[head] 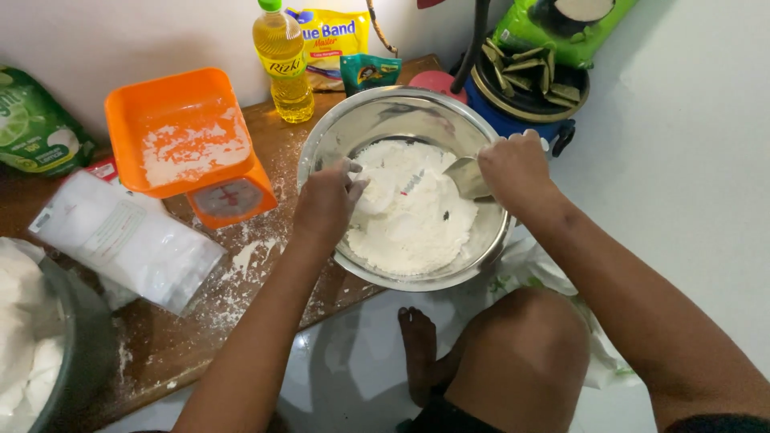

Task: Measuring flour by scooping it from a large bowl into small plastic bags and weighing each bag on a scale.

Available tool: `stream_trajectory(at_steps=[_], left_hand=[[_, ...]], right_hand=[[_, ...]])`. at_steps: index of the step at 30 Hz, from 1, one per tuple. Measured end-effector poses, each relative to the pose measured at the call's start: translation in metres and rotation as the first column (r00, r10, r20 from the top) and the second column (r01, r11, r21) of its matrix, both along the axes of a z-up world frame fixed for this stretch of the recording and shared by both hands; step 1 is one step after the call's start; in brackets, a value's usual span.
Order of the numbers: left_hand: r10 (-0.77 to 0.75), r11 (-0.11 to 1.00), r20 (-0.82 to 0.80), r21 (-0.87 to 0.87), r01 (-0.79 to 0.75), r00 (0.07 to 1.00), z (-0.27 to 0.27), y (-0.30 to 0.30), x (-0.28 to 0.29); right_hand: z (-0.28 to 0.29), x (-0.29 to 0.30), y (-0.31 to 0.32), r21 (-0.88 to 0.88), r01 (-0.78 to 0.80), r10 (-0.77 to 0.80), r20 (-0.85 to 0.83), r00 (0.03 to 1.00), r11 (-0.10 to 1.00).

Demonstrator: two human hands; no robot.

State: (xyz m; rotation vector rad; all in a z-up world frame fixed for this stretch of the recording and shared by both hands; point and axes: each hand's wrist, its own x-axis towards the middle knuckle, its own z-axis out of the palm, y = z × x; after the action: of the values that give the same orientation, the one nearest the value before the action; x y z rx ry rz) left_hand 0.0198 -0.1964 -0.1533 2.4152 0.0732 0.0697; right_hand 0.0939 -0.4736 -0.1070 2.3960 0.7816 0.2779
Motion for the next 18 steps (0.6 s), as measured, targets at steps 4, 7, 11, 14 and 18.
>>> stream_trajectory(at_steps=[4,7,11,14,18], left_hand=[[0.011,0.998,-0.008,-0.069,-0.012,1.000,0.012,0.001,-0.006],[0.005,0.992,0.054,-0.124,0.002,0.999,0.012,0.003,-0.006],[0.019,0.986,0.081,-0.168,-0.005,0.997,0.004,0.006,-0.001],[0.033,0.984,0.079,-0.179,-0.018,0.996,-0.002,0.006,0.002],[0.030,0.986,0.058,-0.168,-0.020,0.998,-0.001,0.004,0.002]], right_hand=[[-0.032,0.010,-0.021,0.137,0.066,-0.050,-0.117,0.992,0.988],[-0.010,-0.023,0.002,0.124,0.221,-0.159,-0.379,0.912,0.968],[-0.011,-0.041,0.031,0.156,0.369,-0.159,-0.703,0.693,0.916],[-0.039,-0.032,0.040,0.213,0.363,-0.063,-0.784,0.618,0.907],[-0.029,-0.045,0.049,0.291,0.447,-0.007,-0.832,0.554,0.846]])
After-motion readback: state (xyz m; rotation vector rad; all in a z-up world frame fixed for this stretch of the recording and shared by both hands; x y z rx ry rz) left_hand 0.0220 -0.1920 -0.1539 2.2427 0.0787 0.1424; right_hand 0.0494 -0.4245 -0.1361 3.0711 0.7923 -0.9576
